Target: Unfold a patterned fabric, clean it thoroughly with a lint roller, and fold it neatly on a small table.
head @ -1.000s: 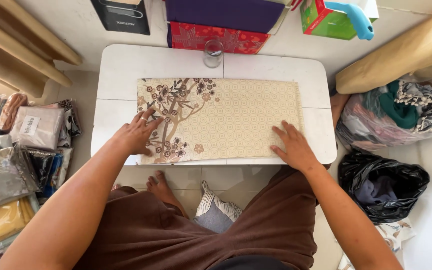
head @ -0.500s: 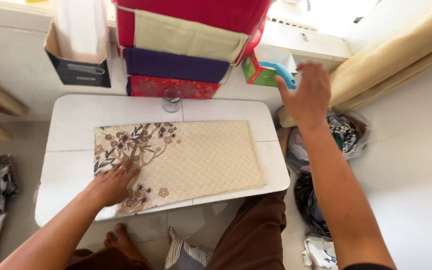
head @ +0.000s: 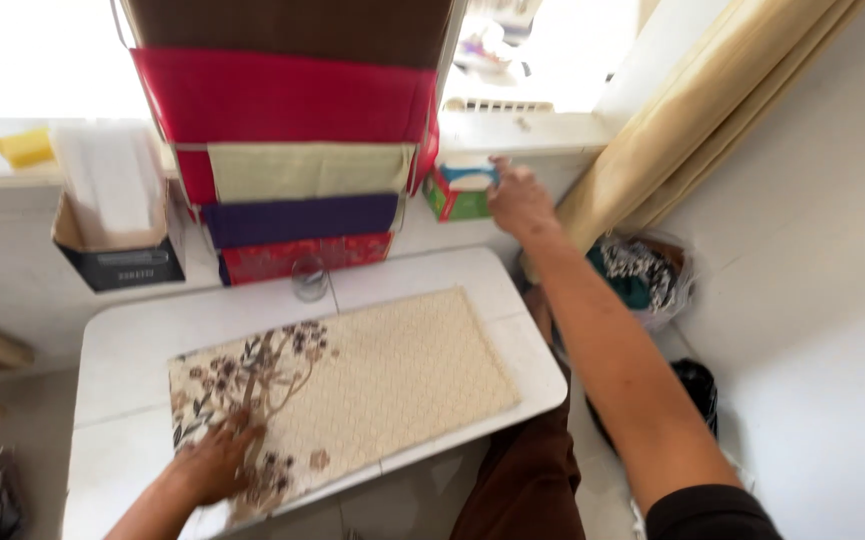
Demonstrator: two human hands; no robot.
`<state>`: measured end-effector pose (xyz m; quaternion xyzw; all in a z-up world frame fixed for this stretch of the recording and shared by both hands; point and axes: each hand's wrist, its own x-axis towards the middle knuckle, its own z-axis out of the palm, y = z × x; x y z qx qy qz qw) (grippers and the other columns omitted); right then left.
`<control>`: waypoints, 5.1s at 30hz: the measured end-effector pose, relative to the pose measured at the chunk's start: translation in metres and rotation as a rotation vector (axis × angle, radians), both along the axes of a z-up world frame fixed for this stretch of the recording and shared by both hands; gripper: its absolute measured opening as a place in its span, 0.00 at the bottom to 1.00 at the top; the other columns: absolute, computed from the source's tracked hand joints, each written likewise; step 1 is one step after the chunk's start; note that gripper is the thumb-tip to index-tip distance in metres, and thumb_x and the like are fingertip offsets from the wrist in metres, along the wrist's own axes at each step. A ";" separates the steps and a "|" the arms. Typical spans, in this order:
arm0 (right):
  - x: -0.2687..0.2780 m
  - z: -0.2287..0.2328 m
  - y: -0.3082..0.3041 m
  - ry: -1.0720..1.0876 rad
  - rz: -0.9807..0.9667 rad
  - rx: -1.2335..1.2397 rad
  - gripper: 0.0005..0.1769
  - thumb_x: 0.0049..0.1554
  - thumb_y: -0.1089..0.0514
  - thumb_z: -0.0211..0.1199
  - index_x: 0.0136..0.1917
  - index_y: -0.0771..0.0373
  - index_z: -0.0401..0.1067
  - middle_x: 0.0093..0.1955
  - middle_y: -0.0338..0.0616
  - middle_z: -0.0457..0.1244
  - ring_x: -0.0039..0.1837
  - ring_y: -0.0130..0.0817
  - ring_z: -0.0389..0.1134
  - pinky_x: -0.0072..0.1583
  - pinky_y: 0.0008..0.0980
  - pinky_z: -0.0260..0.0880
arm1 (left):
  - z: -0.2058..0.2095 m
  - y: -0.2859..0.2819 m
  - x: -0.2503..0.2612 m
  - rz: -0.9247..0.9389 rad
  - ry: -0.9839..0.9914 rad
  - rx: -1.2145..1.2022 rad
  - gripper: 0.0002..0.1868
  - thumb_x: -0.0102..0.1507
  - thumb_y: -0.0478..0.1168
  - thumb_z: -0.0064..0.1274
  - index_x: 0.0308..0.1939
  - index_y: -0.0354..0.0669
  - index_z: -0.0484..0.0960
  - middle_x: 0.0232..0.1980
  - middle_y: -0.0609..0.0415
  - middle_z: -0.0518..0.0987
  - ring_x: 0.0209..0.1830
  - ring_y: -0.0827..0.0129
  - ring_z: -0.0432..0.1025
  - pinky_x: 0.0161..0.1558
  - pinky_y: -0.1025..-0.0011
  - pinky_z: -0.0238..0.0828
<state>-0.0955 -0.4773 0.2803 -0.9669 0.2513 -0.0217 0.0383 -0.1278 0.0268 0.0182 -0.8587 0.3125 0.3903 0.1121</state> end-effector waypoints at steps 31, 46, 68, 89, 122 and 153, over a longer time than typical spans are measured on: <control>-0.095 -0.242 -0.038 0.065 0.052 0.033 0.22 0.65 0.46 0.51 0.72 0.41 0.67 0.49 0.55 0.67 0.52 0.61 0.74 0.51 0.58 0.77 | 0.007 0.017 -0.003 0.095 -0.229 -0.178 0.50 0.57 0.61 0.62 0.79 0.60 0.56 0.85 0.52 0.48 0.83 0.55 0.50 0.66 0.47 0.72; -0.286 -0.098 -0.004 0.239 0.548 -0.094 0.25 0.62 0.42 0.52 0.72 0.34 0.66 0.51 0.44 0.70 0.47 0.58 0.73 0.51 0.53 0.76 | 0.002 0.018 -0.011 0.099 -0.277 -0.210 0.67 0.43 0.56 0.79 0.79 0.65 0.51 0.83 0.49 0.47 0.82 0.52 0.49 0.68 0.39 0.64; -0.082 -0.203 0.314 0.301 1.155 0.191 0.21 0.63 0.45 0.58 0.70 0.28 0.68 0.49 0.40 0.66 0.54 0.44 0.73 0.53 0.48 0.76 | 0.072 0.065 0.016 0.336 -0.181 -0.212 0.30 0.63 0.51 0.61 0.69 0.52 0.76 0.60 0.41 0.80 0.62 0.47 0.75 0.56 0.44 0.75; -0.167 -0.159 0.000 0.303 0.646 0.463 0.29 0.51 0.57 0.71 0.66 0.41 0.77 0.46 0.59 0.69 0.51 0.61 0.70 0.55 0.50 0.70 | 0.025 0.040 -0.015 0.303 -0.311 -0.197 0.58 0.49 0.61 0.72 0.77 0.55 0.58 0.73 0.43 0.61 0.73 0.47 0.59 0.58 0.43 0.75; -0.016 -0.193 0.334 0.368 1.010 0.283 0.26 0.62 0.42 0.58 0.73 0.22 0.64 0.53 0.45 0.66 0.59 0.49 0.72 0.61 0.48 0.74 | 0.022 0.098 0.030 0.517 -0.285 -0.034 0.25 0.60 0.57 0.61 0.53 0.47 0.86 0.47 0.46 0.87 0.51 0.51 0.81 0.54 0.50 0.66; 0.010 -0.165 0.134 0.497 0.877 -0.070 0.25 0.64 0.40 0.54 0.74 0.24 0.64 0.55 0.45 0.67 0.60 0.53 0.70 0.60 0.53 0.74 | 0.074 -0.011 -0.068 -0.024 0.022 -0.177 0.57 0.59 0.63 0.61 0.82 0.50 0.46 0.86 0.45 0.39 0.85 0.51 0.38 0.76 0.51 0.53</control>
